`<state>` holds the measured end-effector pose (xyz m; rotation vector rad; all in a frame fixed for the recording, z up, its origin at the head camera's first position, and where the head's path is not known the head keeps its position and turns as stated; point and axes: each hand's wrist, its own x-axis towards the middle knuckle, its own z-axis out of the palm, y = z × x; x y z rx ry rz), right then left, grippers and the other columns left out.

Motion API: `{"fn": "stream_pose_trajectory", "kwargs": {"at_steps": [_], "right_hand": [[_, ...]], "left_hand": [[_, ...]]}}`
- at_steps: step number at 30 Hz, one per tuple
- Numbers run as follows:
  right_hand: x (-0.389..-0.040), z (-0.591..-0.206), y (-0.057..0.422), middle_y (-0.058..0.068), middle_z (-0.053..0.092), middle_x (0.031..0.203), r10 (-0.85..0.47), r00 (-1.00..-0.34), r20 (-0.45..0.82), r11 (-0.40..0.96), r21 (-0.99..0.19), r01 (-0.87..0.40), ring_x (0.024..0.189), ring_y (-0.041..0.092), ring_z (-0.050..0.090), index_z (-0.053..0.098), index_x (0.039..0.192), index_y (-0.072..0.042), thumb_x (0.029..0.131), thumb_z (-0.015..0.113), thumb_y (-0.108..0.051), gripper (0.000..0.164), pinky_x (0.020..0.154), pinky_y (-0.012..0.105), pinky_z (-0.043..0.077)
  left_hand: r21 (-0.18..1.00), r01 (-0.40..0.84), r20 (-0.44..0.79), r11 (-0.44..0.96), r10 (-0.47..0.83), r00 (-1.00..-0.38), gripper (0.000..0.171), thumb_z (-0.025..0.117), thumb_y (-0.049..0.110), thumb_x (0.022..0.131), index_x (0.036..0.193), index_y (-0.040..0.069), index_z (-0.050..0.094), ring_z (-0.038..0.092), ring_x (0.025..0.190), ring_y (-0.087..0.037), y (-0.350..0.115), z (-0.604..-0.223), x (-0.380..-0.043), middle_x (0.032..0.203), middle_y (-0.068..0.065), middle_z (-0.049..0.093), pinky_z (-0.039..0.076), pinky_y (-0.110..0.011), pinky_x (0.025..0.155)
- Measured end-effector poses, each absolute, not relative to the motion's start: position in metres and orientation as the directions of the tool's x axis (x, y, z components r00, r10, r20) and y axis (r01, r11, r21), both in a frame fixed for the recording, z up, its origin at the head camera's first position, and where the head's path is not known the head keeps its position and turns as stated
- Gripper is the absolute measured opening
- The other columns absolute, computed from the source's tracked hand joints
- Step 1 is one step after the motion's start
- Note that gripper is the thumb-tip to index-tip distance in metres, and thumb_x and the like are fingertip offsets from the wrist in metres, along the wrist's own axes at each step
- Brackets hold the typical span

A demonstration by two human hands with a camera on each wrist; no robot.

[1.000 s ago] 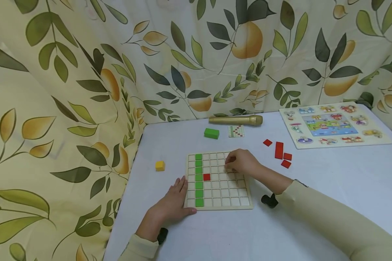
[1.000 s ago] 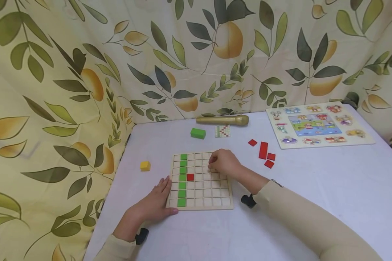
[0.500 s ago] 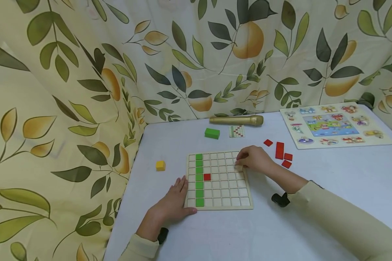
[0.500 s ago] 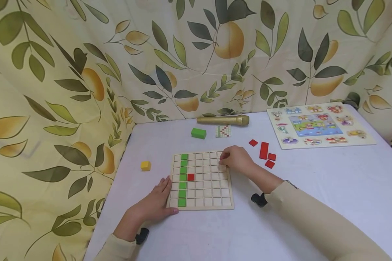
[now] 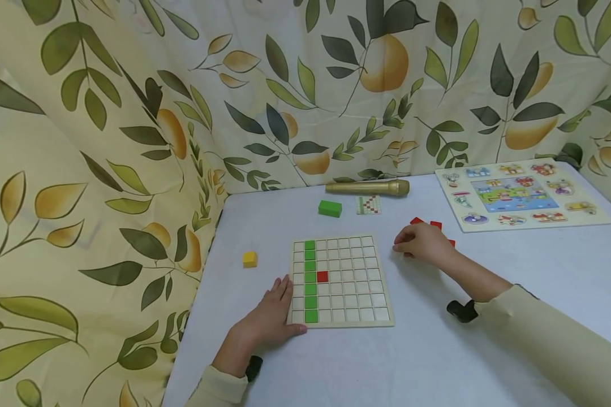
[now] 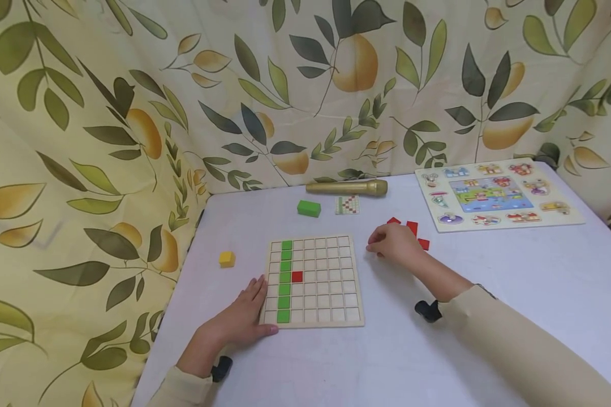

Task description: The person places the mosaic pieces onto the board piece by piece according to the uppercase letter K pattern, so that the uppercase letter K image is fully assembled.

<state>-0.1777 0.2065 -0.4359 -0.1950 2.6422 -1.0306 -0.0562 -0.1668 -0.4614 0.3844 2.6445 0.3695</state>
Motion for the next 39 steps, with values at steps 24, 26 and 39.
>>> {"fn": "stream_pose_trajectory", "kwargs": {"at_steps": [24,26,39], "right_hand": [[-0.164,-0.448,0.279,0.006,0.068,0.086,-0.150,-0.958,-0.245,0.761,-0.647,0.047,0.081,0.024,0.058,0.072,0.106,0.001,0.093,0.073,-0.020,0.024,0.066,0.031,0.049],[-0.163,-0.449,0.283,0.005,0.068,0.086,-0.142,-0.962,-0.235,0.770,-0.637,0.043,0.083,0.025,0.056,0.072,0.105,0.001,0.092,0.073,-0.021,0.025,0.066,0.031,0.048],[-0.157,-0.456,0.302,0.008,0.067,0.089,-0.109,-0.967,-0.229,0.785,-0.616,0.057,0.086,0.028,0.054,0.070,0.104,0.003,0.090,0.075,-0.022,0.029,0.065,0.031,0.045]], "left_hand": [[0.320,0.217,-0.368,0.922,0.332,-0.869,0.109,0.071,0.059,0.086,0.161,0.004,0.013,0.001,0.154,-0.026,-0.169,-0.468,-0.057,0.169,-0.009,0.004,0.017,-0.046,0.122],[0.324,0.212,-0.367,0.922,0.329,-0.870,0.109,0.072,0.058,0.086,0.161,0.003,0.014,0.001,0.154,-0.026,-0.168,-0.467,-0.057,0.169,-0.009,0.005,0.017,-0.047,0.122],[0.324,0.219,-0.364,0.921,0.335,-0.869,0.108,0.073,0.055,0.087,0.160,0.002,0.016,0.002,0.154,-0.028,-0.167,-0.466,-0.056,0.169,-0.011,0.006,0.017,-0.048,0.122]]}}
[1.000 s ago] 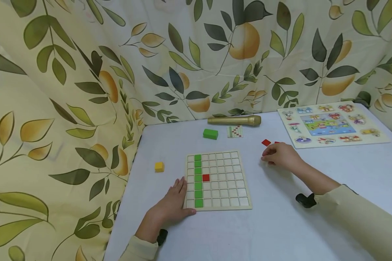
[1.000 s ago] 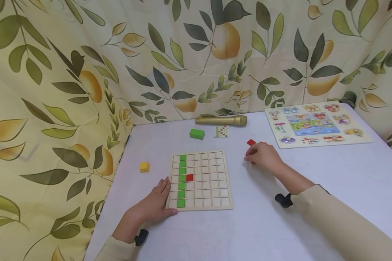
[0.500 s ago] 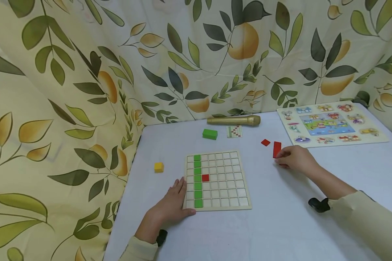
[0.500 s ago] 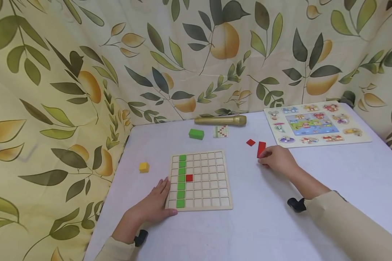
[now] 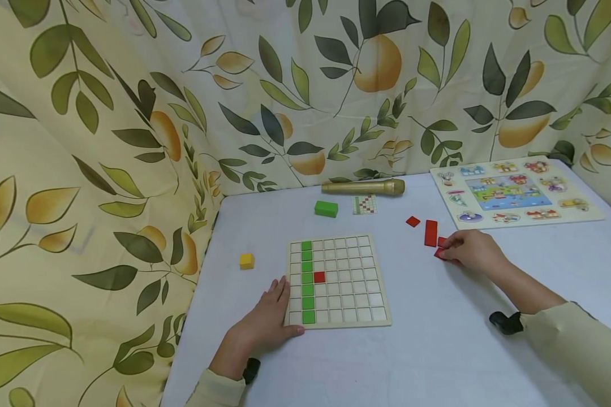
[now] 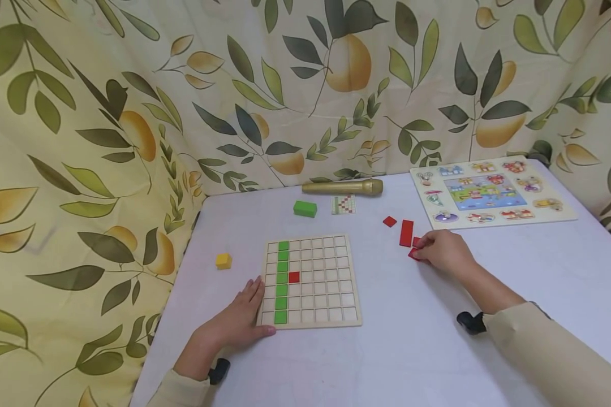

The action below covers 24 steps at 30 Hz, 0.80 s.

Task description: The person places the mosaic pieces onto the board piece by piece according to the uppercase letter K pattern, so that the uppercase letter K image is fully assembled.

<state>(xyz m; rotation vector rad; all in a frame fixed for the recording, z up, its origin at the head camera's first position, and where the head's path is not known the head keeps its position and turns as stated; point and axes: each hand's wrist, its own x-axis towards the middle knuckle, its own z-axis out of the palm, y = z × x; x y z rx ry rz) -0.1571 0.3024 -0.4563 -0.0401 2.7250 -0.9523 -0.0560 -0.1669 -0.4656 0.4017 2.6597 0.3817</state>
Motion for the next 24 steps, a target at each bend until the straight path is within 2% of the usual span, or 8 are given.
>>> {"fn": "stream_pose_trajectory", "kwargs": {"at_steps": [8,16,24], "right_hand": [[-0.158,-0.457,0.301,0.010,0.068,0.090,-0.119,-0.962,-0.247,0.796,-0.602,0.056,0.089,0.030,0.054,0.071,0.105,0.005,0.089,0.075,-0.017,0.028,0.066,0.031,0.046],[-0.158,-0.454,0.293,0.010,0.064,0.086,-0.122,-0.963,-0.240,0.815,-0.578,0.041,0.087,0.031,0.053,0.068,0.098,0.003,0.089,0.075,-0.016,0.022,0.068,0.035,0.046],[-0.159,-0.448,0.290,0.014,0.067,0.096,-0.155,-0.950,-0.271,0.802,-0.597,0.040,0.092,0.031,0.055,0.070,0.113,0.004,0.089,0.073,-0.012,0.029,0.068,0.031,0.048]], "left_hand": [[0.326,0.216,-0.366,0.920,0.333,-0.869,0.108,0.073,0.056,0.086,0.160,0.002,0.016,0.002,0.154,-0.027,-0.167,-0.464,-0.056,0.169,-0.010,0.006,0.017,-0.048,0.122],[0.328,0.209,-0.367,0.921,0.328,-0.871,0.108,0.074,0.056,0.086,0.160,0.002,0.016,0.002,0.154,-0.027,-0.166,-0.464,-0.056,0.169,-0.010,0.006,0.017,-0.048,0.121],[0.323,0.213,-0.368,0.922,0.330,-0.870,0.109,0.072,0.057,0.086,0.161,0.003,0.014,0.002,0.154,-0.027,-0.167,-0.465,-0.056,0.169,-0.010,0.005,0.017,-0.047,0.122]]}}
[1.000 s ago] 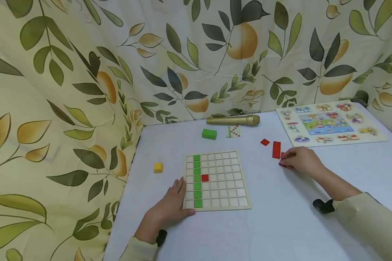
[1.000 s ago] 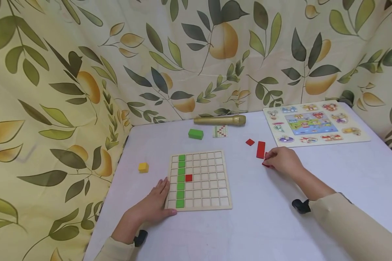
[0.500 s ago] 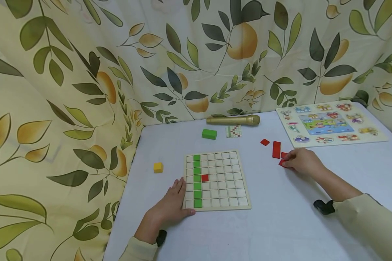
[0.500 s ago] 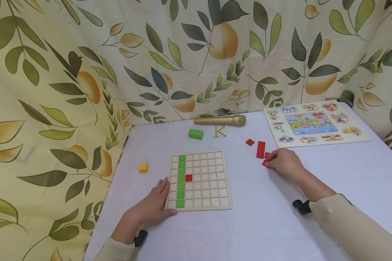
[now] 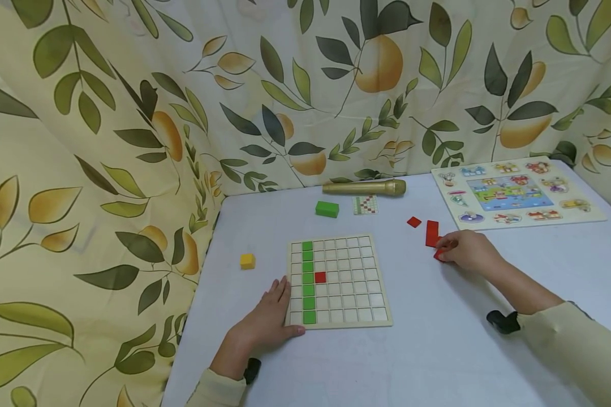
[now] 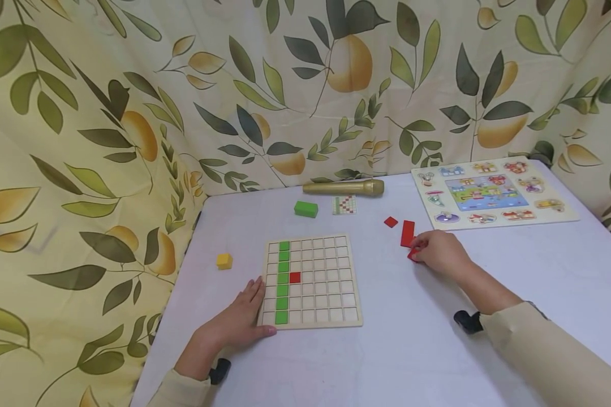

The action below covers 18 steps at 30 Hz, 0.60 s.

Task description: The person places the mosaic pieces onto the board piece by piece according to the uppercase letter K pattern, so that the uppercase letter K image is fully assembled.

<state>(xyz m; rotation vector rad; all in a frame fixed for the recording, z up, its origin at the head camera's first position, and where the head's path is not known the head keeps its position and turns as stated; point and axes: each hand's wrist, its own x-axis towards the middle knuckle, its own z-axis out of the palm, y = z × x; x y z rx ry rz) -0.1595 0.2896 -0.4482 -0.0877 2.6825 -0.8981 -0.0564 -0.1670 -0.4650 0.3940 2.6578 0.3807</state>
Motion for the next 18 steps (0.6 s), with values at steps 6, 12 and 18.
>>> {"fn": "stream_pose_trajectory", "kwargs": {"at_steps": [6,12,18], "right_hand": [[-0.166,-0.441,0.287,0.017,0.066,0.101,-0.175,-0.938,-0.300,0.781,-0.623,0.053,0.092,0.031,0.055,0.070,0.113,0.004,0.092,0.071,-0.015,0.028,0.069,0.030,0.050],[-0.172,-0.433,0.279,0.019,0.064,0.104,-0.177,-0.943,-0.283,0.779,-0.626,0.042,0.095,0.033,0.053,0.071,0.110,0.001,0.092,0.072,-0.019,0.027,0.068,0.029,0.050],[-0.176,-0.430,0.268,0.020,0.066,0.105,-0.185,-0.953,-0.242,0.766,-0.642,0.014,0.096,0.034,0.054,0.073,0.109,0.001,0.092,0.073,-0.018,0.026,0.068,0.028,0.050]], "left_hand": [[0.321,0.236,-0.357,0.917,0.348,-0.867,0.107,0.072,0.055,0.088,0.160,0.000,0.015,0.003,0.154,-0.029,-0.167,-0.464,-0.055,0.168,-0.013,0.006,0.017,-0.048,0.122],[0.322,0.238,-0.358,0.916,0.350,-0.866,0.107,0.071,0.055,0.088,0.160,-0.001,0.015,0.003,0.154,-0.029,-0.167,-0.464,-0.055,0.168,-0.012,0.006,0.017,-0.048,0.122],[0.321,0.236,-0.361,0.917,0.348,-0.865,0.107,0.071,0.056,0.088,0.160,0.000,0.015,0.002,0.154,-0.028,-0.168,-0.466,-0.055,0.169,-0.012,0.005,0.017,-0.047,0.122]]}}
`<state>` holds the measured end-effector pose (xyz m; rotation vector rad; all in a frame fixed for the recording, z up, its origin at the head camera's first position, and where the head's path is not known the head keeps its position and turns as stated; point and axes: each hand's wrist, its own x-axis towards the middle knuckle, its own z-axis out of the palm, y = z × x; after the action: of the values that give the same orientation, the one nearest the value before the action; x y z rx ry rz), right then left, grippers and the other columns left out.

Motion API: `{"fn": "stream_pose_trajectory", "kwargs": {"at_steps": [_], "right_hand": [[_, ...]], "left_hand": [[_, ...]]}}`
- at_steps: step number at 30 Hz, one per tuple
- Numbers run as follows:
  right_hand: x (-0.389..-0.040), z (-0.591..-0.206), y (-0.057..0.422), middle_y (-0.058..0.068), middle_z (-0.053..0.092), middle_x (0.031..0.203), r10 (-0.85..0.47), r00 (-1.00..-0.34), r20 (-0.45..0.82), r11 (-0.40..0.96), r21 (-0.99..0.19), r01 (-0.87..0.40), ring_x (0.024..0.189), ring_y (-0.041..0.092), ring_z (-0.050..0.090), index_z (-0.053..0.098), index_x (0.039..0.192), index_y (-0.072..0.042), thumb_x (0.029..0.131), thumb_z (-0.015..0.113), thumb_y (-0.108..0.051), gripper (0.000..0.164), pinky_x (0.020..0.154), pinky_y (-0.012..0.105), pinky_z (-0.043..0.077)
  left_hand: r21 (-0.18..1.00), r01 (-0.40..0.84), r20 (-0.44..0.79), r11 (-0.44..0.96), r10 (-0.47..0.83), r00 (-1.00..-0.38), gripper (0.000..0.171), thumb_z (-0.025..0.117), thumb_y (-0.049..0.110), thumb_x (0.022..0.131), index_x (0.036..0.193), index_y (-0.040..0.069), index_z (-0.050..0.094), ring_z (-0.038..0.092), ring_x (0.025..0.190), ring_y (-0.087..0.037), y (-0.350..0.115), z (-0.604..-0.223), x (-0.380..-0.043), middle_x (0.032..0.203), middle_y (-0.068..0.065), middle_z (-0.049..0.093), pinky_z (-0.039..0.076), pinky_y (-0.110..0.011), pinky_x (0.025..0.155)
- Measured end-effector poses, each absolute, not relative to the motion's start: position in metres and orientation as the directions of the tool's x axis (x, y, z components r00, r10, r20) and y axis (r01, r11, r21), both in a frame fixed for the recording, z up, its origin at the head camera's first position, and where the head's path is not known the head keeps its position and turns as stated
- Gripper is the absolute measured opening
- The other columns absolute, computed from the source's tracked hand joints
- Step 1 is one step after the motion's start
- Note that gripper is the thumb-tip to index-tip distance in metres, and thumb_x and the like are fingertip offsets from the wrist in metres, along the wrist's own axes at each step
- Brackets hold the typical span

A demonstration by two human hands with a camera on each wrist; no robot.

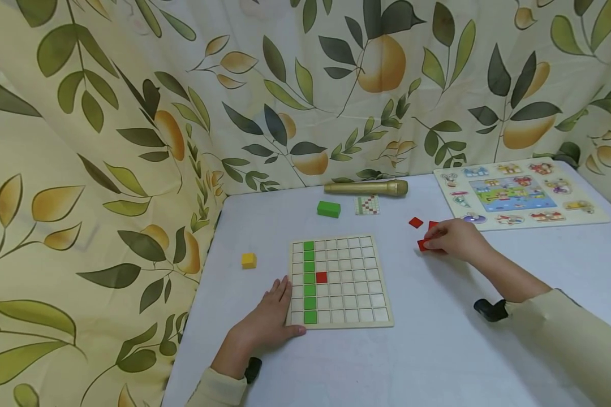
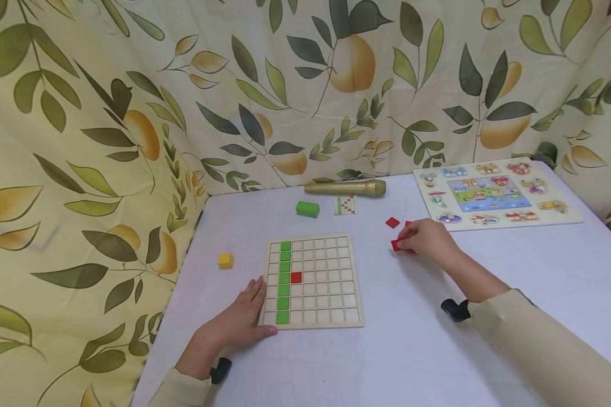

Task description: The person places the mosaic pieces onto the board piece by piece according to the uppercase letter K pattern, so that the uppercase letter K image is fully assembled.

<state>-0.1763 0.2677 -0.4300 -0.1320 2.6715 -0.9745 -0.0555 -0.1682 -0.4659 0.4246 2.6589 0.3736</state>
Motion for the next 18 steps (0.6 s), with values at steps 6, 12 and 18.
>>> {"fn": "stream_pose_trajectory", "kwargs": {"at_steps": [6,12,18], "right_hand": [[-0.182,-0.429,0.254,0.019,0.066,0.105,-0.173,-0.954,-0.245,0.748,-0.663,0.035,0.094,0.032,0.056,0.073,0.109,0.000,0.092,0.073,-0.018,0.025,0.067,0.027,0.051],[-0.187,-0.428,0.239,0.016,0.068,0.098,-0.178,-0.949,-0.259,0.732,-0.679,0.048,0.087,0.027,0.059,0.072,0.109,0.002,0.092,0.073,-0.017,0.025,0.066,0.027,0.053],[-0.190,-0.426,0.228,0.013,0.070,0.091,-0.190,-0.944,-0.270,0.696,-0.715,0.065,0.078,0.024,0.065,0.071,0.108,0.005,0.092,0.074,-0.013,0.025,0.068,0.031,0.057]], "left_hand": [[0.315,0.238,-0.361,0.919,0.348,-0.865,0.107,0.071,0.056,0.088,0.160,0.000,0.015,0.002,0.154,-0.028,-0.168,-0.466,-0.056,0.168,-0.012,0.005,0.017,-0.047,0.122],[0.315,0.237,-0.360,0.919,0.347,-0.866,0.106,0.071,0.056,0.088,0.160,0.000,0.015,0.003,0.154,-0.028,-0.168,-0.466,-0.056,0.168,-0.012,0.006,0.017,-0.048,0.122],[0.314,0.238,-0.363,0.919,0.348,-0.865,0.106,0.071,0.056,0.088,0.160,0.001,0.015,0.002,0.154,-0.028,-0.168,-0.467,-0.056,0.169,-0.011,0.005,0.017,-0.047,0.122]]}}
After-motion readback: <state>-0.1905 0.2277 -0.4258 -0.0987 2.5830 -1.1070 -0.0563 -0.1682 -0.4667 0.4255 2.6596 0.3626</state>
